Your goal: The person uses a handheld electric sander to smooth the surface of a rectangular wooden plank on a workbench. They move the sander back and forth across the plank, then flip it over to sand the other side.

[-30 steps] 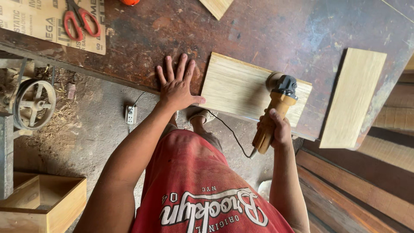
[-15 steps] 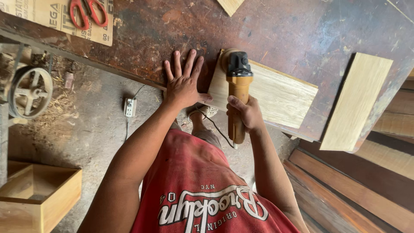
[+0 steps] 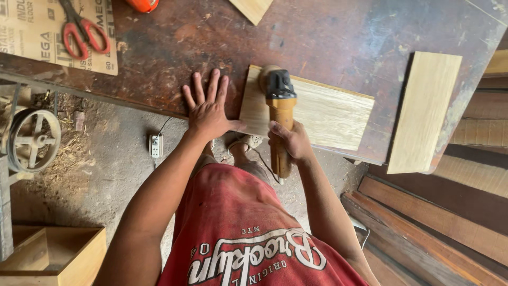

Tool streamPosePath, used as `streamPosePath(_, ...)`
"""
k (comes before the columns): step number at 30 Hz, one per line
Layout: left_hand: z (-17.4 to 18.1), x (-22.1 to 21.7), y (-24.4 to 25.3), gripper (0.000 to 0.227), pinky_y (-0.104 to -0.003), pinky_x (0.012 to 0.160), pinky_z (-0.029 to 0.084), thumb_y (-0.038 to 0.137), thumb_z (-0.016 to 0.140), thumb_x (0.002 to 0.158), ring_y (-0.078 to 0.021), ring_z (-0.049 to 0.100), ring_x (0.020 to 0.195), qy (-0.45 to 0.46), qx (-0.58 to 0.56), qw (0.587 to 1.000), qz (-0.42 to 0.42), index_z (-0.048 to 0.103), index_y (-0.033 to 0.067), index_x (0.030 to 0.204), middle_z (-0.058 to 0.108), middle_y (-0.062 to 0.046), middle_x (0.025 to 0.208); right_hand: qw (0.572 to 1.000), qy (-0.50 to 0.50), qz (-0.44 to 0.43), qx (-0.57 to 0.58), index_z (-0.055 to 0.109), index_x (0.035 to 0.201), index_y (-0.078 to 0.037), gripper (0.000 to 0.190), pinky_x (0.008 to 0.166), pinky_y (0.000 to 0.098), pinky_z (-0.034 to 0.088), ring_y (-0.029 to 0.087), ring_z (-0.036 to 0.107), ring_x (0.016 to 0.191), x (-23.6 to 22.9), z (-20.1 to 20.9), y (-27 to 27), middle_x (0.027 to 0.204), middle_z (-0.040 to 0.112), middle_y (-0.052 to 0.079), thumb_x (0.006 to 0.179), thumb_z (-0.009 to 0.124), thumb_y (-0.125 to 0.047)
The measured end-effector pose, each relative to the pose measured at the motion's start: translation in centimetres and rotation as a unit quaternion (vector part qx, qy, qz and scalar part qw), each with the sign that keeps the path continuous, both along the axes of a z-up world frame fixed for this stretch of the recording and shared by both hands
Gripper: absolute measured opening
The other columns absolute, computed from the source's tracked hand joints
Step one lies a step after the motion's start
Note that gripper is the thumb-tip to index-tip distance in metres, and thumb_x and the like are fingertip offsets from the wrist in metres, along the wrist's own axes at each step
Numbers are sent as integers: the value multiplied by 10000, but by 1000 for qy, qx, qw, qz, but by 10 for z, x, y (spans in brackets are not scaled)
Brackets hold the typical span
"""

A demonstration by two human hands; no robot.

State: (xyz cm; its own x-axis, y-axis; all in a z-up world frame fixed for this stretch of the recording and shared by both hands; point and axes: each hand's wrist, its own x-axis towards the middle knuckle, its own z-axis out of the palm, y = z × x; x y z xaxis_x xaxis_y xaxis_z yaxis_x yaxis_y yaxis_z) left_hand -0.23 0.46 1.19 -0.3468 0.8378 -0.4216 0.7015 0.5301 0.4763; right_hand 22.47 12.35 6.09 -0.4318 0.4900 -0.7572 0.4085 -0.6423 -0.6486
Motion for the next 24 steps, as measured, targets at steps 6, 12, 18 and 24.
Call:
streamPosePath(6,1,12,19,1386,-764,1121,-65,690,805,606,-510,-114,1519,27,-36,999,-19,123,124,1672,-46,-178,1723,998,-28,-52,-9,603,993,-28,334,650,360,573,184,631,676,52,1,23,787,644,79,890,760,-304)
streamPosePath(12,-17,64,67,1045,-710,1214,-22,663,587,902,-437,3,1581,54,84,980,-173,173,57,1646,48,-160,1733,996,-26,-89,-3,610,1000,-20,347,664,367,579,184,637,696,84,4,40,805,643,80,887,767,-308)
streamPosePath(18,-33,90,69,941,-659,1221,14,636,479,938,-415,67,1573,106,73,956,-264,228,64,1641,102,-149,1728,992,-17,-121,-4,602,992,-12,343,648,367,560,184,615,675,129,1,55,789,628,74,905,774,-295)
streamPosePath(24,-24,86,79,932,-672,1223,25,622,540,937,-429,114,1576,99,116,957,-247,293,53,1633,163,-149,1724,987,-24,-156,9,615,978,-19,305,645,360,569,186,638,673,165,-2,78,778,649,75,902,756,-279)
